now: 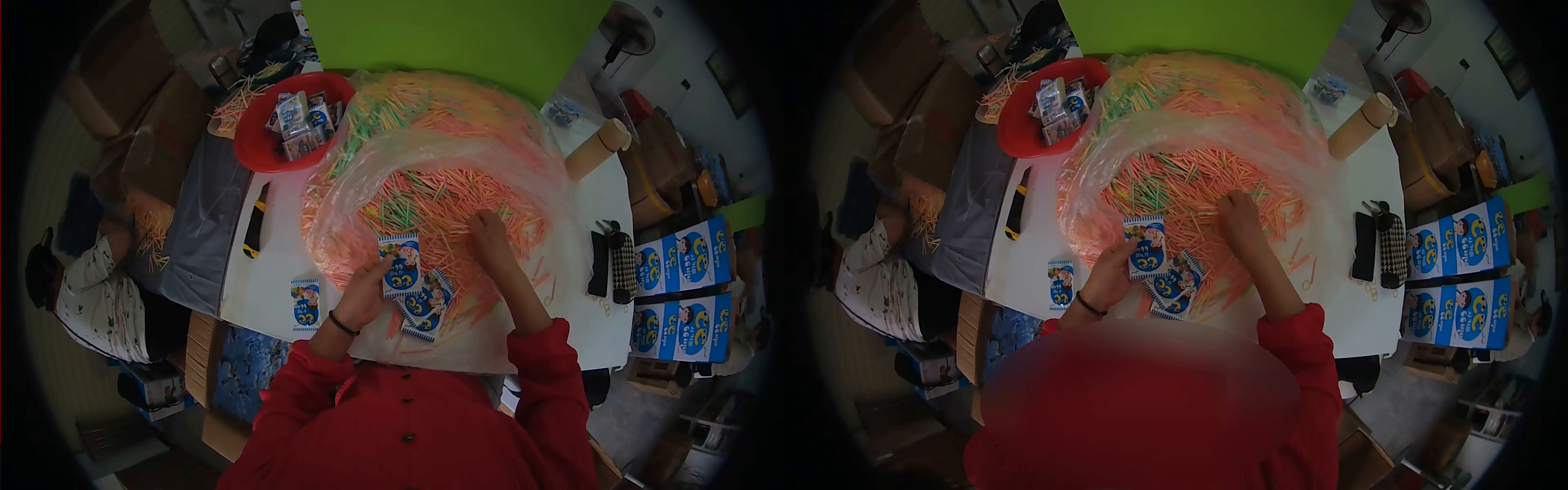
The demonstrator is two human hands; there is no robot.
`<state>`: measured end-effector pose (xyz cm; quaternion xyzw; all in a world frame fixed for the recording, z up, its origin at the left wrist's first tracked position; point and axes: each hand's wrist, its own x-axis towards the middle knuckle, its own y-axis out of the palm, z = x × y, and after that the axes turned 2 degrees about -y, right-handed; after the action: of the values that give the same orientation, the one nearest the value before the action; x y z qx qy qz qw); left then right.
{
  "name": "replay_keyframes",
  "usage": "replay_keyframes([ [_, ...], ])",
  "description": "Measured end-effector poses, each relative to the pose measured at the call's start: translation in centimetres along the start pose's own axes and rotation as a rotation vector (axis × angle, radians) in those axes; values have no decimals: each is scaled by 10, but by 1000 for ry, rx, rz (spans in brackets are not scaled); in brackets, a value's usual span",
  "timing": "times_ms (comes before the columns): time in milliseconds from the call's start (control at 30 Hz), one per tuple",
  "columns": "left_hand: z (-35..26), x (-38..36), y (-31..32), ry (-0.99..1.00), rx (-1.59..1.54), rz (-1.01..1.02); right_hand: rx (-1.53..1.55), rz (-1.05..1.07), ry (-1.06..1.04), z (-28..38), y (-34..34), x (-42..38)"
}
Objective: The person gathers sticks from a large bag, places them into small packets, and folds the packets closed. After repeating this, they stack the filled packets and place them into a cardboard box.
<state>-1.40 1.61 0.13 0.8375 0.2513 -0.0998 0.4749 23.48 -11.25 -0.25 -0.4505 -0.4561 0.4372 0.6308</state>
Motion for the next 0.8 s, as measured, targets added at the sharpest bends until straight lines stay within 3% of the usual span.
replay_keyframes([
  [67, 2, 1, -4, 24, 44, 7, 459, -426, 65, -2, 7, 5],
  [100, 4, 2, -6, 36, 119, 8, 463, -421, 61, 3, 6, 4],
  [167, 7, 3, -8, 43, 195, 10, 1203, -391, 439, 18, 5, -4],
  [400, 9, 6, 2, 95, 202, 72, 1127, -308, 452, 19, 21, -15],
  [467, 8, 5, 7, 105, 179, 60, 1435, -440, 641, 29, 3, -13],
  [500, 8, 5, 8, 124, 204, 71, 1435, -434, 640, 27, 3, -14],
  [567, 10, 6, 6, 143, 226, 72, 1903, -569, 517, 26, 4, -17],
  [667, 16, 13, -3, 190, 384, 51, 2103, -535, 407, 47, -16, -11],
  [800, 14, 15, -2, 310, 637, 48, 2002, -493, 298, 85, -43, -4],
])
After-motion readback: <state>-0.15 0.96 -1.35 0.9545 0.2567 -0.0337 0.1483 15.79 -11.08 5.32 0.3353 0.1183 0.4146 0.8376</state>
